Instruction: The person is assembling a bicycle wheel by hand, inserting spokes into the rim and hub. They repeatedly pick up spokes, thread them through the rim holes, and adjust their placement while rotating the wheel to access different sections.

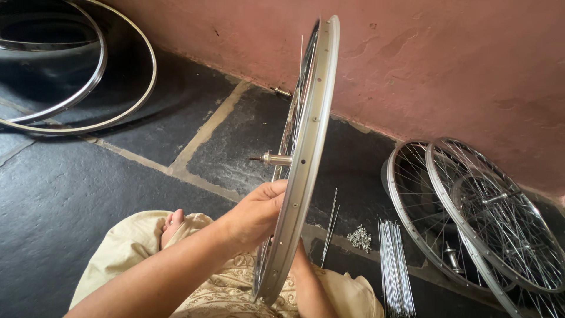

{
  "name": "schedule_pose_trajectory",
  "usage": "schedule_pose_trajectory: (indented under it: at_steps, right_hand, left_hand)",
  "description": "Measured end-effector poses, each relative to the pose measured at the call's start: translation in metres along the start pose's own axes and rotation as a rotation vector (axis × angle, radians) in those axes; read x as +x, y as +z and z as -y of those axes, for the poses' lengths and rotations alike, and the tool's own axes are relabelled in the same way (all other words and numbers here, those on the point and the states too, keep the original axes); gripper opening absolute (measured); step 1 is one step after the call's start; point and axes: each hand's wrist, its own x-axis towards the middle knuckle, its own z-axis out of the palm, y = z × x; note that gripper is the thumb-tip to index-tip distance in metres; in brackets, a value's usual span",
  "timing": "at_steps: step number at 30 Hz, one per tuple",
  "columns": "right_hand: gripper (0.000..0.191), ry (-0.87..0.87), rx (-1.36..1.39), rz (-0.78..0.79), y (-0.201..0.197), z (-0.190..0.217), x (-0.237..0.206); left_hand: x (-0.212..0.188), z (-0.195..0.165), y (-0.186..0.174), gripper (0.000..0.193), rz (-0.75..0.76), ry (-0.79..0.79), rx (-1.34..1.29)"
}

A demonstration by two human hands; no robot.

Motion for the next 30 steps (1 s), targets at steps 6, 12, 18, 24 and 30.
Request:
schedule_pose_trajectory:
  at_steps: [6, 12, 18, 24, 30]
  right_hand:
    - [0.033, -0.004, -0.005, 0.009, 0.003, -0.005, 0.000]
    - [0.033, -0.008, -0.004, 0.015, 0.003, -0.007, 0.000]
    - [0.034, -0.017, 0.005, 0.017, 0.003, -0.006, 0.002]
    - [0.034, -0.014, -0.003, 0.021, -0.001, -0.010, 0.002]
    - [0.034, -0.036, -0.009, 0.019, -0.013, -0.022, 0.009]
  left_hand:
    - [0.002, 0.000, -0.005, 0.021, 0.017, 0.043, 0.055]
    - [0.003, -0.001, -0.004, 0.023, 0.028, 0.004, 0.024]
    - [0.005, -0.007, -0.005, 0.025, 0.003, 0.015, 0.074]
    - [0.003, -0.003, -0.005, 0.021, 0.035, 0.011, 0.055]
    - [-0.007, -0.015, 0.032, 0.054, -0.182, 0.088, 0.218]
